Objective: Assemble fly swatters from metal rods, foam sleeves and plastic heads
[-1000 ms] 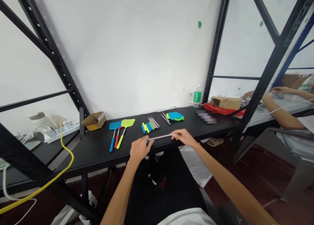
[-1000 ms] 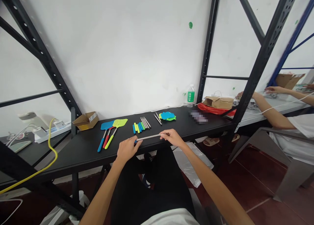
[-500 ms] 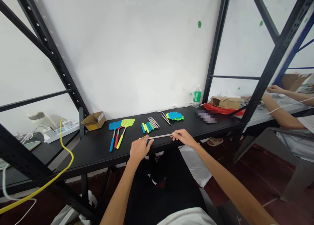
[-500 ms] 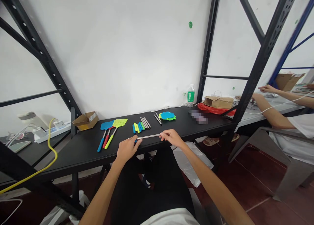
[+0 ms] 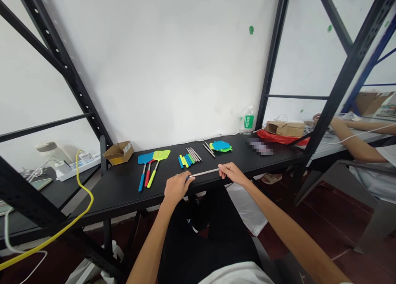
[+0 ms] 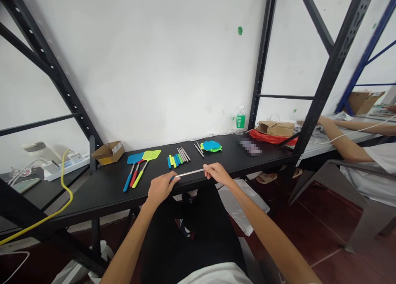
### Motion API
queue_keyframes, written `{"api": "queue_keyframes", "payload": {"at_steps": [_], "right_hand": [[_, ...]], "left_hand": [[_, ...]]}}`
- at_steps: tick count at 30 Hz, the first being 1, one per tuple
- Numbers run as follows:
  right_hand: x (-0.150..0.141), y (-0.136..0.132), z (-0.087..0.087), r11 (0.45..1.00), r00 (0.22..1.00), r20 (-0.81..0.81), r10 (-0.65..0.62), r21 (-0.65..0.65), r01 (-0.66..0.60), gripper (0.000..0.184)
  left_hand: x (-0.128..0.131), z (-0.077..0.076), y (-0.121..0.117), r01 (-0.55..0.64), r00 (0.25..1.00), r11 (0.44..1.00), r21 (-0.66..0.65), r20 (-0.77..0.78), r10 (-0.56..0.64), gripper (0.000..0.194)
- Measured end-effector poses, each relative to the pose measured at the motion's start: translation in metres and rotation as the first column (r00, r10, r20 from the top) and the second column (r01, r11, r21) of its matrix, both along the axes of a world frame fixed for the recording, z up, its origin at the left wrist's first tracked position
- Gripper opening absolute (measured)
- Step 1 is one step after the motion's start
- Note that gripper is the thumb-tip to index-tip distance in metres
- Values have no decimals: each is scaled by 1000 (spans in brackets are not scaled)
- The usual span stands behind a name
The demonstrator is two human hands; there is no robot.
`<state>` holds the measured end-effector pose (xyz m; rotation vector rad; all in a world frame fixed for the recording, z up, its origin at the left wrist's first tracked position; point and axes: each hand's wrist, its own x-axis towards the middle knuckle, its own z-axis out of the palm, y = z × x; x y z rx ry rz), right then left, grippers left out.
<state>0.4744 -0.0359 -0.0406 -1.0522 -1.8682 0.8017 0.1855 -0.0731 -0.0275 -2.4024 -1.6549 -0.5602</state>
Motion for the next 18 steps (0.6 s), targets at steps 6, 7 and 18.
{"api": "queue_keyframes", "payload": {"at_steps": [6, 7, 18], "right_hand": [[0, 1, 0, 998, 997, -73, 40, -41, -43, 61], [0, 1, 1, 998, 996, -81, 46, -41, -50, 59], [0, -3, 6, 997, 996, -55, 66, -30, -67, 53]], "left_hand": [[-1, 0, 1, 14, 1000, 1000, 7, -14, -14, 42], [-1, 0, 1, 11, 1000, 1000, 10, -21, -11, 42], [0, 1, 1, -3, 999, 1000, 2, -48, 3, 45]]}}
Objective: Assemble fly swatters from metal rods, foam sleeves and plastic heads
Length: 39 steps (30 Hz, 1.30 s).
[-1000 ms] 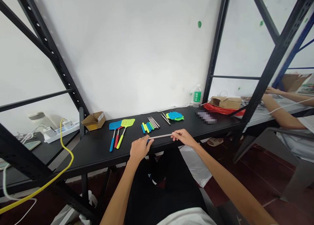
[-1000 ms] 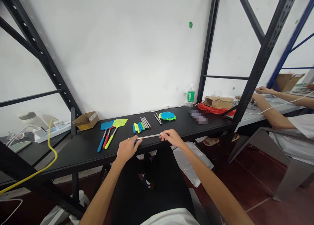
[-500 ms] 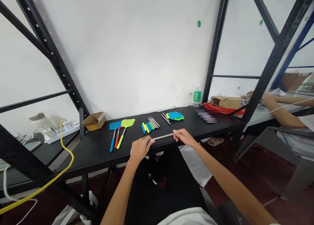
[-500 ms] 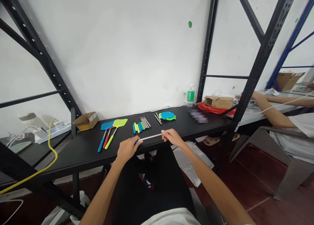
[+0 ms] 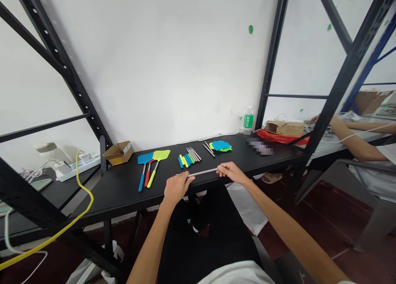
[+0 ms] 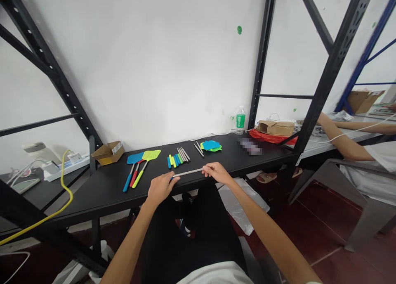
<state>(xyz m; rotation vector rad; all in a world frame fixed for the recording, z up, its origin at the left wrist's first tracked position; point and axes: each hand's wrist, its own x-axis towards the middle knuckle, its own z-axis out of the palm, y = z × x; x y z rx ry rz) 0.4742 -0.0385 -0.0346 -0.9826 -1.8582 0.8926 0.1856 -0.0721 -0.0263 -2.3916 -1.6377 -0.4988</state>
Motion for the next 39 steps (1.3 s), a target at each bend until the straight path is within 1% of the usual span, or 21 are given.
{"api": "queue_keyframes", "payload": {"at_steps": [5, 11, 17, 22, 29, 39], "right_hand": [[0, 0, -1, 1000, 1000, 7, -18, -17, 18, 57], [1, 1, -3, 1000, 999, 15, -29, -9, 29, 61], [1, 1, -4, 999, 998, 30, -54, -3, 54, 64], [0, 0, -3, 999, 998, 21, -51, -1, 51, 62], [-2, -1, 0, 1000, 1000, -17, -19, -23, 18, 56], [-1, 1, -3, 999, 999, 9, -37, 0, 37, 58]], "left_hand": [[0, 1, 0, -11, 1000, 999, -32, 13, 12, 45], [-1, -2, 1, 11, 1000, 1000, 5, 10, -11, 45], [-1, -1, 1, 9, 1000, 1000, 8, 3, -9, 46], [-1, -1, 1, 7, 1000, 1000, 2, 3, -7, 46], [-1, -2, 2, 11, 1000, 1000, 15, -9, -11, 46], [-1, -2, 2, 9, 1000, 1000, 25, -15, -9, 48]]}}
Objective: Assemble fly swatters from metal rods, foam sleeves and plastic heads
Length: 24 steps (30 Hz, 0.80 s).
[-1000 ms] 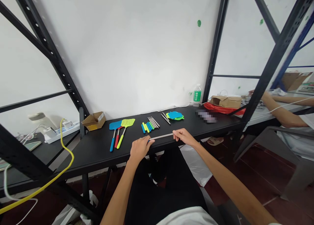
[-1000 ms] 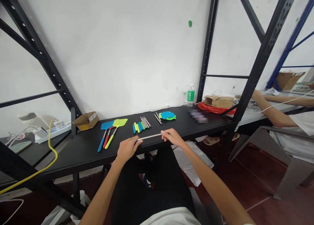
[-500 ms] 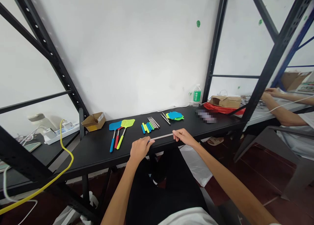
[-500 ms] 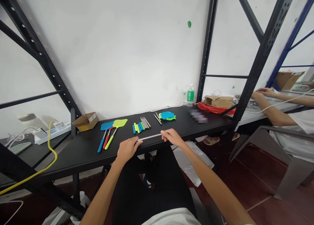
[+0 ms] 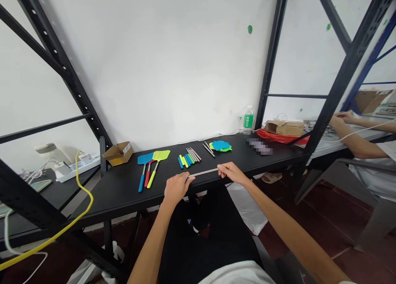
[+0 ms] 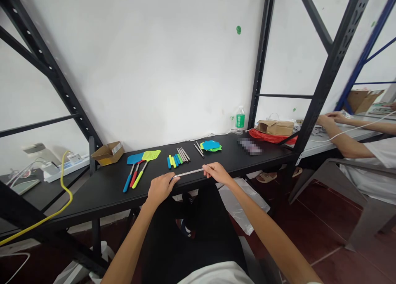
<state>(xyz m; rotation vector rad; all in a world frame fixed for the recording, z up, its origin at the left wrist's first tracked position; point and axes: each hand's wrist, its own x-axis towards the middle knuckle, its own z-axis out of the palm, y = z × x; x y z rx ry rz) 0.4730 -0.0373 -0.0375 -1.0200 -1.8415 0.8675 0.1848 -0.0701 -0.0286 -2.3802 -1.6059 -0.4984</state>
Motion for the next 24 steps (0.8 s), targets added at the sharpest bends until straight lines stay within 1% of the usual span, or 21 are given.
{"api": "queue_keyframes", "payload": {"at_steps": [10, 24], "right_hand": [[0, -2, 1, 999, 999, 40, -37, -3, 37, 59], [0, -1, 0, 998, 997, 65, -52, 25, 51, 57]], "left_hand": [[0, 0, 0, 7, 1000, 1000, 14, 2, -7, 49], [1, 0, -1, 7, 1000, 1000, 8, 22, -7, 49]]}}
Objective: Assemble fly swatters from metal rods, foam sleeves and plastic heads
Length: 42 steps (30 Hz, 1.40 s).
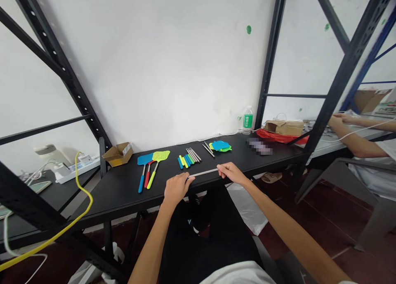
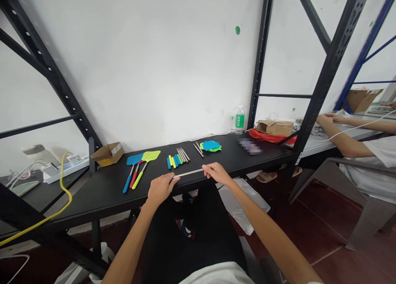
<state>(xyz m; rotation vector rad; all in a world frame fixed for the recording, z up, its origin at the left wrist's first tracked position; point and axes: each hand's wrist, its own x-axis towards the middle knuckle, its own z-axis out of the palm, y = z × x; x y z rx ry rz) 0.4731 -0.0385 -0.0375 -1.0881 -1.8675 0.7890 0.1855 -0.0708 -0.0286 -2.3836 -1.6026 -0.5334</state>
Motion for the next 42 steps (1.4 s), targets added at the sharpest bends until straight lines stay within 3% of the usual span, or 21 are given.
{"api": "queue_keyframes", "payload": {"at_steps": [42], "right_hand": [[-2, -2, 0, 998, 998, 38, -42, 38, 41, 55]], "left_hand": [[0, 0, -1, -4, 1000, 1000, -6, 5, 4, 48]]}}
